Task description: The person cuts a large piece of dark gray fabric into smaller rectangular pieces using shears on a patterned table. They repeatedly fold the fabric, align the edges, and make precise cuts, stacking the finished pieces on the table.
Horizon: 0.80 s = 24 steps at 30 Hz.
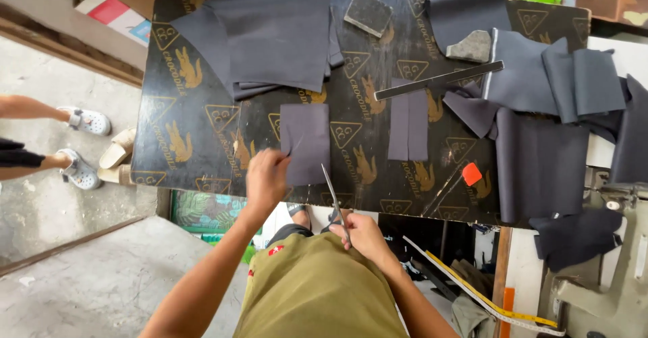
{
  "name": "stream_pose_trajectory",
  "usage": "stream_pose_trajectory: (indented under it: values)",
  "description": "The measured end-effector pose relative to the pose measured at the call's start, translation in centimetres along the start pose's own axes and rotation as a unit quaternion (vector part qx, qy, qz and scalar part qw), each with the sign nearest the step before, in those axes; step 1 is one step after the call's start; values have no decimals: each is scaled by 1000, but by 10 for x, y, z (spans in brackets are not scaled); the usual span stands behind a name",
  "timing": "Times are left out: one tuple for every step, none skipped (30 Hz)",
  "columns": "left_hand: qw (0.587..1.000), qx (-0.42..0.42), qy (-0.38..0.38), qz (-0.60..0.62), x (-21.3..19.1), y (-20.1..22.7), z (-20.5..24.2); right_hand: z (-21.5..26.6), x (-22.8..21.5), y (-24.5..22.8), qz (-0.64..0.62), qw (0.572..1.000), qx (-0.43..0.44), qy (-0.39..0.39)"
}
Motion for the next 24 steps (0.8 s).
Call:
stream_pose_trajectory:
  values:
    - [999, -23, -24, -43, -12, -15, 27, -2, 2, -2, -2, 1000, -3, -5]
    - [994, -45, -49, -85, -25, -30, 54, -4, 4, -3, -4, 1000, -5, -9]
    - [994, -46, -46, -87, -37, -33, 71, -3, 3, -3, -2, 1000, -8, -11]
    - [984, -50, -79, -149, -45, -36, 88, -1, 1, -3, 0, 1000, -6, -3]
    - [970, -55, -113, -207, -52, -40, 107, 2, -1, -1, 2, 1000, -2, 5]
    - [970, -57, -112, -207, -49, -32, 94, 5, -2, 1, 4, 1000, -2, 4]
    - [977, -4, -99, -189, -44, -16, 80, 10, -5, 6, 5, 1000, 5, 15]
    - [980, 49, -85, -171, -40, -1, 67, 14, -8, 12, 7, 1000, 12, 26]
    - [981, 42, -92, -163, -28, 0, 52, 18, -8, 23, 8, 999, 25, 27]
    - [980, 78, -100, -152, -14, 6, 38, 21, -8, 33, 18, 999, 31, 34]
    - [977, 119, -101, -145, 0, 9, 16, 17, -13, 38, 30, 998, 28, 43]
    - [978, 118, -100, -139, 13, -4, 7, 17, -13, 50, 32, 998, 31, 47]
    - [969, 109, -139, -174, 28, -18, 2, 19, -12, 61, 29, 998, 30, 47]
    - [957, 99, -177, -208, 43, -33, -2, 21, -11, 73, 26, 998, 29, 47]
    - [957, 97, -180, -205, 47, -38, 1, 27, -6, 71, 26, 998, 34, 47]
    - [949, 60, -212, -225, 55, -48, 4, 33, -1, 69, 13, 999, 32, 31]
    - [939, 27, -241, -246, 65, -59, 1, 36, 1, 64, -1, 999, 27, 19]
    - [939, 30, -242, -243, 66, -53, -2, 29, 4, 65, -2, 999, 28, 23]
    - [931, 9, -258, -259, 66, -50, 2, 25, 15, 65, 7, 1000, -4, -11]
    - [921, -12, -274, -275, 66, -46, 6, 23, 25, 65, 15, 998, -36, -46]
    - [920, -10, -280, -273, 68, -45, 11, 20, 28, 63, 11, 999, -32, -43]
    - [919, -16, -291, -266, 69, -44, 17, 17, 31, 61, -19, 998, -33, -50]
    - [918, -24, -297, -263, 68, -45, 21, 11, 33, 55, -44, 996, -39, -60]
    - [917, -24, -297, -263, 70, -47, 24, 8, 36, 51, -45, 996, -39, -60]
Point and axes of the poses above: each hand's wrist, its own z-axis away from the middle knuckle, its own x-axis out of the palm, y = z × x, the point moved 6 cm from there along -z, towards the middle knuckle, and after that the axes turned 13 degrees about z, right-handed, at the moved point
